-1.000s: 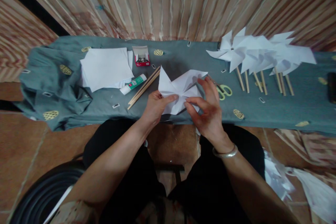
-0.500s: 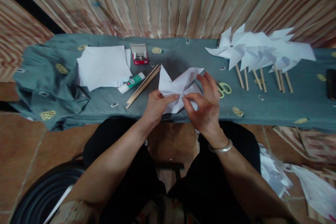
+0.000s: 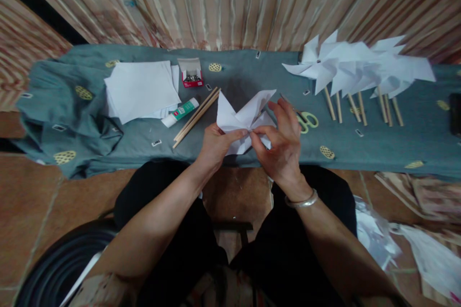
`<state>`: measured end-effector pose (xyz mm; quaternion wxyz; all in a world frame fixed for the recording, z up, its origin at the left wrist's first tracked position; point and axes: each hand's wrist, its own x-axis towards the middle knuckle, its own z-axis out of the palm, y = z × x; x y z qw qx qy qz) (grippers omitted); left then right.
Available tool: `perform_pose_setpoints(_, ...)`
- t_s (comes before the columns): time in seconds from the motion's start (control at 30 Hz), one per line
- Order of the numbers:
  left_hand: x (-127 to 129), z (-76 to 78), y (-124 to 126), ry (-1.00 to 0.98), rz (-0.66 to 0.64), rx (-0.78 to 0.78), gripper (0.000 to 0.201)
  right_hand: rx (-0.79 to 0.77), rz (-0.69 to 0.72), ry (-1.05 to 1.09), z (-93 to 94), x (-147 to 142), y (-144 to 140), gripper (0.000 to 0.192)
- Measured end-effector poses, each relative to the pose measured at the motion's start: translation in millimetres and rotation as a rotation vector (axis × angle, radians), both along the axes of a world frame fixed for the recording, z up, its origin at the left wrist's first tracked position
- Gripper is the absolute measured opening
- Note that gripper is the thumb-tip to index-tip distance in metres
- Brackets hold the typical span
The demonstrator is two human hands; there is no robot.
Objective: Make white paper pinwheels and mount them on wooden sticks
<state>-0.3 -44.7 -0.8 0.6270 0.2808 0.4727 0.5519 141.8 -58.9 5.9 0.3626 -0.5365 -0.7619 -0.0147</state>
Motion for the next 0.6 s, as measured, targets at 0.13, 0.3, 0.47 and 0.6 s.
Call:
perform_pose_setpoints(0.13, 0.2, -2.1, 0.3, 0.023, -0.001, 0.010, 0.031, 0.017, -0.004, -0.019, -0.4, -0.4, 0.4, 0.012)
perform_pose_setpoints(0.3, 0.3, -3.5, 0.5, 0.032, 0.007, 0.022, 0.030, 0.003, -0.004, 0.001, 0.0, -1.4, 0.6, 0.012)
perform_pose_setpoints(0.47, 0.2, -2.3, 0.5, 0.051, 0.014, 0.029, 0.027, -0.020, 0.021, 0.027, -0.3, -1.5, 0.8, 0.013)
perform_pose_setpoints(0.6, 0.0, -2.0, 0.9, 0.074, 0.017, 0.018, 0.026, -0.069, 0.039, 0.070, 1.3, -1.8, 0.4, 0.014)
